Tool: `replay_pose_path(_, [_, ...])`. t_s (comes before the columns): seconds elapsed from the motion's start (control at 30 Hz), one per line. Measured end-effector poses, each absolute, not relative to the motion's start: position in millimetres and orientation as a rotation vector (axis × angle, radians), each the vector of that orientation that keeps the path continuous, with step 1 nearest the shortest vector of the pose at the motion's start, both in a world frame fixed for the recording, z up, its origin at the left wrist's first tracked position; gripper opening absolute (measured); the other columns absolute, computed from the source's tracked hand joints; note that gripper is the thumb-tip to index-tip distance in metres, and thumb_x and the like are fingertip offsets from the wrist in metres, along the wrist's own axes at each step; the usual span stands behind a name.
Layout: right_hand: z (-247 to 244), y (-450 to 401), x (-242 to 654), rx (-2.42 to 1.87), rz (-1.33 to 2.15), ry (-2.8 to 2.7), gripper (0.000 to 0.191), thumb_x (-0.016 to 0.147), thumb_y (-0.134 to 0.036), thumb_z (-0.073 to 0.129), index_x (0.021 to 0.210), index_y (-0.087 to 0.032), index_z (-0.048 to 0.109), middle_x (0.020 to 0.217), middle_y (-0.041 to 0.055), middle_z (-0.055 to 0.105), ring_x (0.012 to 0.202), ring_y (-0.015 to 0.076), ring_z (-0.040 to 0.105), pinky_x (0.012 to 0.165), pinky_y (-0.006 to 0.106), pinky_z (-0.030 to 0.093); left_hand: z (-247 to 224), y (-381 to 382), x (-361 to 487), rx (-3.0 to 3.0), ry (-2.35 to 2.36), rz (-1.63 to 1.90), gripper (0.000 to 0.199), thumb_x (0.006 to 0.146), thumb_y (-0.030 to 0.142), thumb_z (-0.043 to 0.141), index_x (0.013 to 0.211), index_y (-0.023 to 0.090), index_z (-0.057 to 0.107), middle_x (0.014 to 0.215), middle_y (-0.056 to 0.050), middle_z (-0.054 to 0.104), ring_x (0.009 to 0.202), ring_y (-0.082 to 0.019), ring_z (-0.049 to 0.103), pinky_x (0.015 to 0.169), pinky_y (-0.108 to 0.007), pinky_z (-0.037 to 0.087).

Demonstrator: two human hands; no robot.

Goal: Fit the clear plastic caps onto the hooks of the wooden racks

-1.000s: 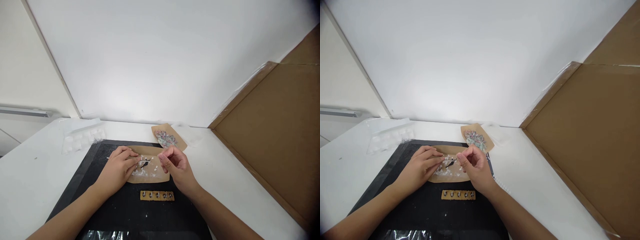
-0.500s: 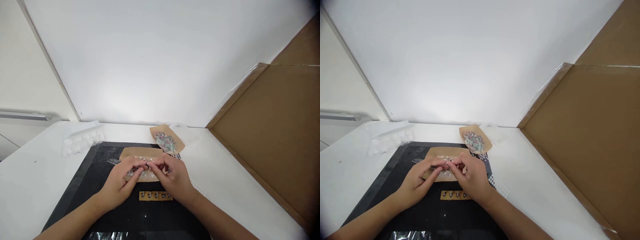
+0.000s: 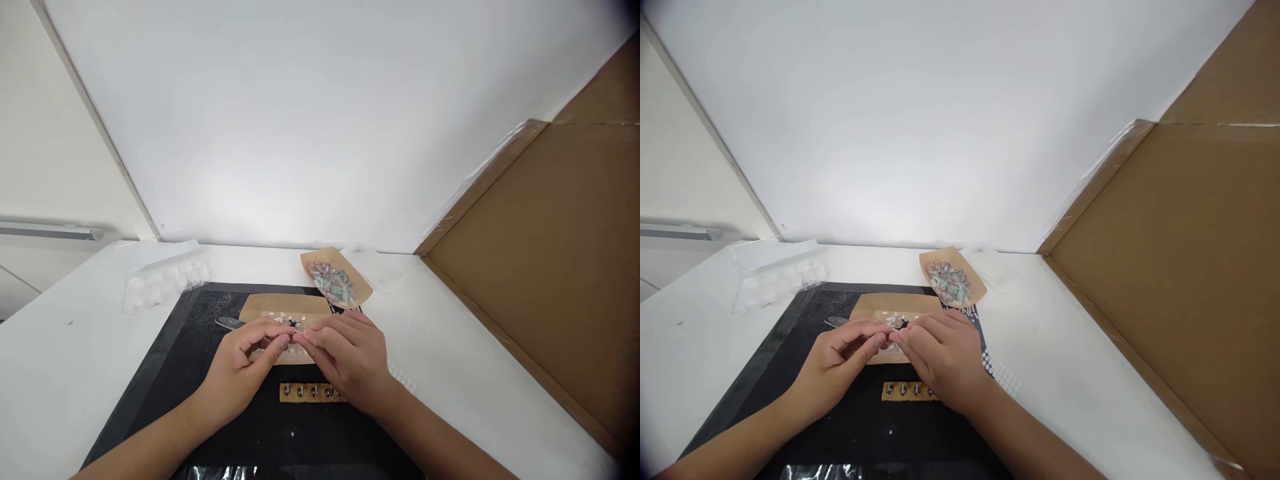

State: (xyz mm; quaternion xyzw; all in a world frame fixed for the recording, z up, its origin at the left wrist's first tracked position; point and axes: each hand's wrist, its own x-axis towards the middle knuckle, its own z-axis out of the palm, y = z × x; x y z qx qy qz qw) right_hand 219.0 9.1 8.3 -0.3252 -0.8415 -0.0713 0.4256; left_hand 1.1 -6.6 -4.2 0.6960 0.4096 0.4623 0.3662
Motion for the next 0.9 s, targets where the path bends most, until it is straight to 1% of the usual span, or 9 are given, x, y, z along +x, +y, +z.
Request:
replay_pose_path(0.1, [10, 10, 220, -0.728, -0.184, -2.117, 0.021, 0.096, -0.021, 0.073, 0.082, -0.025, 0.059, 0.077, -0.0052, 0.076, 0.067, 0.0134, 0.07, 0.067, 0.032, 0.045, -5, -7, 1, 1.781, 1.058, 1.221, 0.018, 0.1, 0.031, 0.067, 0.108, 0.025, 0.082, 0.103, -0.005, 0.08, 0.094, -0.02, 0.076, 0.08, -0.029, 0.063])
replay_pose_path(0.2, [13, 10, 223, -0.689, -0.262, -2.128, 0.02, 0.095, -0.02, 0.075, 0.082, -0.026, 0.06, 0.077, -0.0061, 0.077, 0.067, 0.0131, 0.071, 0.067, 0.031, 0.045, -6, -6, 1, 1.76, 1.018, 1.233, 0.015, 0.097, 0.03, 0.071, 0.104, 0.024, 0.082, 0.097, -0.005, 0.079, 0.086, -0.018, 0.074, 0.075, -0.027, 0.062])
replay_pose_path(0.3, [15, 9, 227, -0.669, -0.319, -2.16, 0.017, 0.094, -0.019, 0.075, 0.086, -0.026, 0.063, 0.081, -0.0061, 0.078, 0.07, 0.0136, 0.071, 0.068, 0.032, 0.046, -5, -7, 1, 1.714, 0.993, 1.212, 0.015, 0.097, 0.031, 0.071, 0.102, 0.023, 0.083, 0.089, -0.004, 0.077, 0.078, -0.016, 0.072, 0.07, -0.026, 0.06])
replay_pose_path(0.43, [14, 9, 233, -0.612, -0.328, -2.195, 0.014, 0.093, -0.018, 0.075, 0.09, -0.027, 0.065, 0.087, -0.0051, 0.079, 0.073, 0.0144, 0.072, 0.071, 0.032, 0.048, -2, -10, 2, 1.688, 0.988, 1.209, 0.015, 0.097, 0.033, 0.071, 0.096, 0.023, 0.082, 0.084, -0.004, 0.075, 0.075, -0.016, 0.071, 0.068, -0.026, 0.059])
replay_pose_path(0.63, [13, 12, 238, -0.583, -0.319, -2.212, 0.013, 0.095, -0.02, 0.072, 0.088, -0.029, 0.067, 0.084, -0.0049, 0.079, 0.068, 0.0142, 0.071, 0.07, 0.032, 0.05, -4, -13, 2, 1.679, 1.015, 1.187, 0.016, 0.096, 0.035, 0.072, 0.093, 0.022, 0.081, 0.089, -0.006, 0.077, 0.078, -0.018, 0.072, 0.068, -0.028, 0.06])
replay_pose_path(0.8, [18, 12, 238, -0.541, -0.297, -2.255, 0.014, 0.096, -0.02, 0.073, 0.087, -0.027, 0.065, 0.086, -0.0052, 0.08, 0.068, 0.0128, 0.07, 0.07, 0.032, 0.049, -6, -13, 2, 1.706, 1.03, 1.186, 0.013, 0.096, 0.034, 0.073, 0.098, 0.024, 0.082, 0.093, -0.005, 0.077, 0.082, -0.018, 0.073, 0.068, -0.026, 0.059])
replay_pose_path(0.9, [20, 12, 237, -0.511, -0.277, -2.273, 0.017, 0.096, -0.019, 0.074, 0.084, -0.026, 0.064, 0.087, -0.0053, 0.08, 0.07, 0.012, 0.071, 0.071, 0.031, 0.049, -7, -13, 2, 1.72, 1.046, 1.199, 0.013, 0.095, 0.033, 0.073, 0.1, 0.025, 0.082, 0.093, -0.004, 0.077, 0.079, -0.016, 0.072, 0.065, -0.024, 0.058])
